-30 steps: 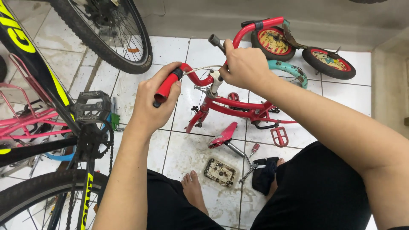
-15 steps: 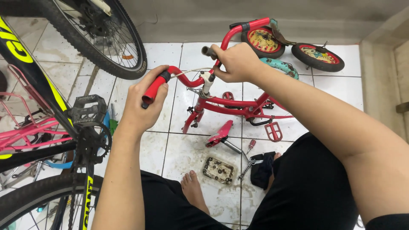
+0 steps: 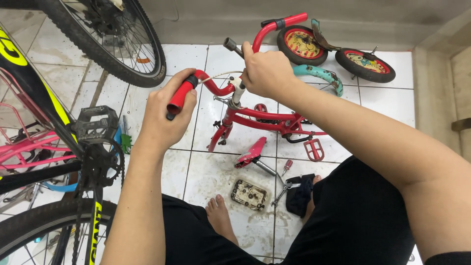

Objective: Reassembling sections of a red bicycle frame, including attaching handlebars and tightening bolts using hand tools.

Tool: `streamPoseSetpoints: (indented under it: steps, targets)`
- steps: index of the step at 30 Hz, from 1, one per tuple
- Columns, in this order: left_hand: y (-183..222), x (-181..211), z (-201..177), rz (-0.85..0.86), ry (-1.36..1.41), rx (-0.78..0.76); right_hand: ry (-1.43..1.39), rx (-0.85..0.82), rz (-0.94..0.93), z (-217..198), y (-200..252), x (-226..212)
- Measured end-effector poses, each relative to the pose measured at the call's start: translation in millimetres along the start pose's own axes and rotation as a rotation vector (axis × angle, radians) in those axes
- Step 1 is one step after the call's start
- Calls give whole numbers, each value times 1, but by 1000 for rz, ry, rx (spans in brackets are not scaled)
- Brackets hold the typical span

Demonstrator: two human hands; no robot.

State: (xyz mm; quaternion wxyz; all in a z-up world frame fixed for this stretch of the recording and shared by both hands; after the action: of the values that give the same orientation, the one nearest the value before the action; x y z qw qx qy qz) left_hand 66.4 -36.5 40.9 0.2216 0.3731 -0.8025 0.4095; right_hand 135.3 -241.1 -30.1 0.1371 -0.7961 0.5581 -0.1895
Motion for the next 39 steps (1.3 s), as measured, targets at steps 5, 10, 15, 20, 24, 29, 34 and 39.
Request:
streamPoseSetpoints:
  steps: [5, 10, 15, 20, 24, 29, 34, 39]
  targets:
    - [4, 7, 0, 23, -20, 15, -43, -90, 188, 25, -3, 13]
    - [8, 10, -3, -3, -30, 11, -26, 15, 90, 21, 8, 27]
    - [10, -9, 2, -86, 47, -45, -143, 116, -219, 14, 25, 25]
    - [4, 3, 0, -70, 8, -75, -194, 130, -309, 14, 8, 27]
    - [4, 4, 0, -23, -24, -53, -196, 117, -346, 15, -3, 21]
    - [2, 3, 1, -33, -46, -61, -85, -15, -195, 24, -9, 24]
    - [1, 4, 3, -55, -58, -63, 87, 44, -50, 7, -9, -4]
    - [2, 5, 5, -40, -108, -36, 45, -98, 151, 17, -8, -20]
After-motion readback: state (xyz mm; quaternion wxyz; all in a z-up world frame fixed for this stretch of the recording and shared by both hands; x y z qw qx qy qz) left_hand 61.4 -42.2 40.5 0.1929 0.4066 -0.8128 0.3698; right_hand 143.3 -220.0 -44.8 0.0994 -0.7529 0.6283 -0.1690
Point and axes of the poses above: each hand's wrist, its own y-axis away from the middle knuckle, its own z-axis out of the palm, x = y × z, the point moved 8 cm from there along -y, towards the middle knuckle, and after that the axes turned 2 degrees about y, right-handed, at the moved point
